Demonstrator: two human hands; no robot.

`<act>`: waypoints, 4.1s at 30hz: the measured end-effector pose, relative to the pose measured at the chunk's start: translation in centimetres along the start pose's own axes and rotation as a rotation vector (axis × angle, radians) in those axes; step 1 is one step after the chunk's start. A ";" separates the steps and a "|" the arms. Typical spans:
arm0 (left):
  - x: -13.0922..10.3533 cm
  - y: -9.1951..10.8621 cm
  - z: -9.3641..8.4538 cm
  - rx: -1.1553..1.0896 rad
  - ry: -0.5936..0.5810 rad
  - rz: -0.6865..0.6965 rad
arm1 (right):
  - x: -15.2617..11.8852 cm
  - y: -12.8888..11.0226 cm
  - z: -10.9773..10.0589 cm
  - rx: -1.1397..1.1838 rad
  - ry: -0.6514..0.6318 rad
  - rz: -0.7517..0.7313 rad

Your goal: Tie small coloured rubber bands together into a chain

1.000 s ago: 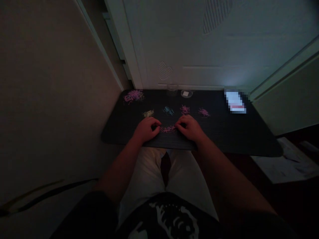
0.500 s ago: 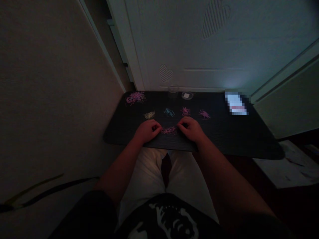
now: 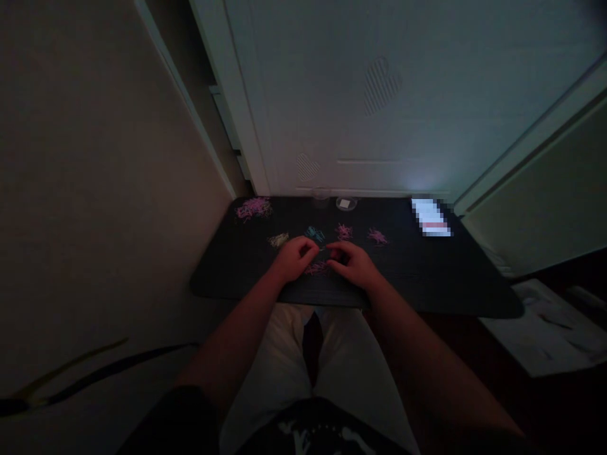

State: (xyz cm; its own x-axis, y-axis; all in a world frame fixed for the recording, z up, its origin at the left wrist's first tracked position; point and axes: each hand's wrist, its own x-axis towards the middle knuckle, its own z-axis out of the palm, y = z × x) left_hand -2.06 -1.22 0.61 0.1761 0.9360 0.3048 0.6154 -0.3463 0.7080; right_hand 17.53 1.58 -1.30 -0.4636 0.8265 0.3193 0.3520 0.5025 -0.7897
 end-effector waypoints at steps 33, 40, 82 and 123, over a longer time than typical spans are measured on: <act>-0.3 0.3 1.6 0.138 -0.053 0.076 | 0.2 0.2 -0.1 -0.008 0.013 0.048; -0.4 0.3 1.6 0.136 -0.040 0.079 | 0.2 0.3 -0.1 -0.003 0.011 0.034; -0.4 0.3 1.4 0.104 -0.062 0.070 | 0.1 0.1 -0.1 0.072 -0.034 0.069; -0.4 0.4 1.4 0.121 -0.081 0.060 | 0.2 -0.1 -0.1 -0.077 0.008 0.020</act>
State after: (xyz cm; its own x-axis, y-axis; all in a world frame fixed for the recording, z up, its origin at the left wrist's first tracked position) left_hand -0.83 -1.69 -0.09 0.2733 0.9176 0.2886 0.6892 -0.3961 0.6067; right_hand 17.49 1.73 -1.09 -0.4491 0.8387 0.3081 0.4231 0.5033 -0.7534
